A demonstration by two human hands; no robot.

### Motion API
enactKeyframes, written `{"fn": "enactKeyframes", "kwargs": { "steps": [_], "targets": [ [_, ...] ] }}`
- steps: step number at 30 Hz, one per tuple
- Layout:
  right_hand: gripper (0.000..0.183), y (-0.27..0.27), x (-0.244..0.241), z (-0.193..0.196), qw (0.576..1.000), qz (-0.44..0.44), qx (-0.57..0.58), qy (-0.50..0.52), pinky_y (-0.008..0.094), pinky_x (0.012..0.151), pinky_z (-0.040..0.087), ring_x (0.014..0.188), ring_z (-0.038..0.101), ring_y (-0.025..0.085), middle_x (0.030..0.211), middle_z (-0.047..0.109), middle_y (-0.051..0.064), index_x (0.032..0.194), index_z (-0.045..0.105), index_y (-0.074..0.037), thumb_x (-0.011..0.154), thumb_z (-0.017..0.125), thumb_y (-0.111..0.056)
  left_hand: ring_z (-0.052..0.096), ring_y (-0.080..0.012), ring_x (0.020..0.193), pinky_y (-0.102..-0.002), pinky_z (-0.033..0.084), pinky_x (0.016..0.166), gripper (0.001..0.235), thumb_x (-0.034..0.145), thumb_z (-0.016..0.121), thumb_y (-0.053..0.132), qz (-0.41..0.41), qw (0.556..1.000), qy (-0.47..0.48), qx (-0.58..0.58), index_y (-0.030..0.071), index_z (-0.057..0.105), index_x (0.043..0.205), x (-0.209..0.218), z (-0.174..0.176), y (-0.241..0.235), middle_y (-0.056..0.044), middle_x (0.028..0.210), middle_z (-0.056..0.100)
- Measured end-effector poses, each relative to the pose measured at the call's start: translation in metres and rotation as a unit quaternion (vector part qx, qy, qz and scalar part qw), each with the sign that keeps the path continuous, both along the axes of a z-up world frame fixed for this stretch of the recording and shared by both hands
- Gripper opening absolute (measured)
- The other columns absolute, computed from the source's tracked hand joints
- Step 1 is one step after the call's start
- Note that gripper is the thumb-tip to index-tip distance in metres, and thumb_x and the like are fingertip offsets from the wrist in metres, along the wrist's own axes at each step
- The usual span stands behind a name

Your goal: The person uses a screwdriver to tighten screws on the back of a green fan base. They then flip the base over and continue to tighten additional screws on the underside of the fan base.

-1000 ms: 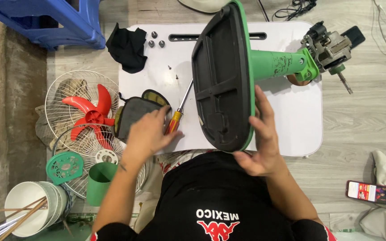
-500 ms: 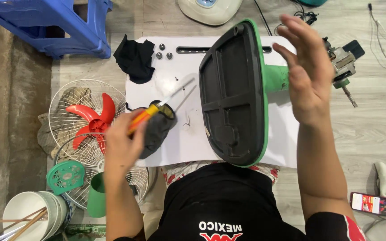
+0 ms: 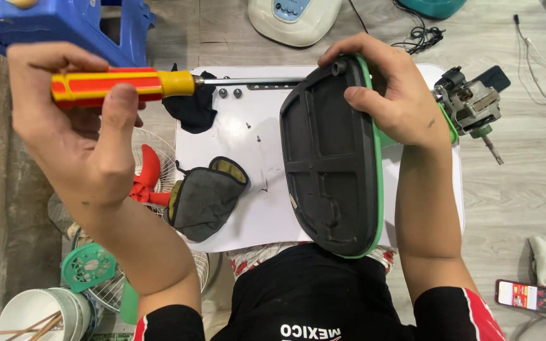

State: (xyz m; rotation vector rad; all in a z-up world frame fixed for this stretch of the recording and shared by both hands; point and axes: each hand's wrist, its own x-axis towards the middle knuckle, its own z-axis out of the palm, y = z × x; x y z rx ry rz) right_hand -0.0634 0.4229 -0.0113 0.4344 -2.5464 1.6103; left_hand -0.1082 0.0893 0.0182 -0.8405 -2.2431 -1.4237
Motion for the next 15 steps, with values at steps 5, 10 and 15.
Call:
{"fn": "enactKeyframes", "kwargs": {
  "steps": [5,10,15],
  "targets": [
    [0.041,0.002,-0.008,-0.002,0.999,0.039,-0.002,0.028,0.039,0.110,0.044,0.118,0.059,0.031,0.123,0.061,0.019,0.119,0.052,0.005,0.081,0.053,-0.011,0.049,-0.0244,0.082,-0.033,0.049,0.077,0.021,0.113,0.048,-0.002,-0.056,0.997,0.034,0.038,-0.007,0.035,0.130,-0.011,0.009,0.013,-0.021,0.117,0.042],
    [0.038,0.004,-0.010,-0.008,0.998,0.051,-0.040,0.017,0.043,0.116,0.046,0.127,0.058,0.033,0.124,0.059,0.020,0.118,0.047,0.002,0.083,0.053,-0.012,0.055,-0.0250,0.082,-0.032,0.052,0.078,0.022,0.116,0.051,-0.002,-0.043,0.998,0.031,0.041,-0.006,0.034,0.130,-0.021,0.006,0.014,-0.023,0.116,0.049],
    [0.039,0.002,-0.011,-0.006,0.999,0.016,-0.024,-0.015,0.045,0.117,0.046,0.134,0.060,0.036,0.123,0.060,0.018,0.117,0.049,0.001,0.081,0.052,-0.012,0.057,-0.0274,0.092,-0.032,0.055,0.083,0.023,0.114,0.053,-0.005,-0.036,0.997,0.004,0.063,-0.007,0.035,0.128,-0.033,0.003,0.019,-0.024,0.119,0.049]
  ]
}}
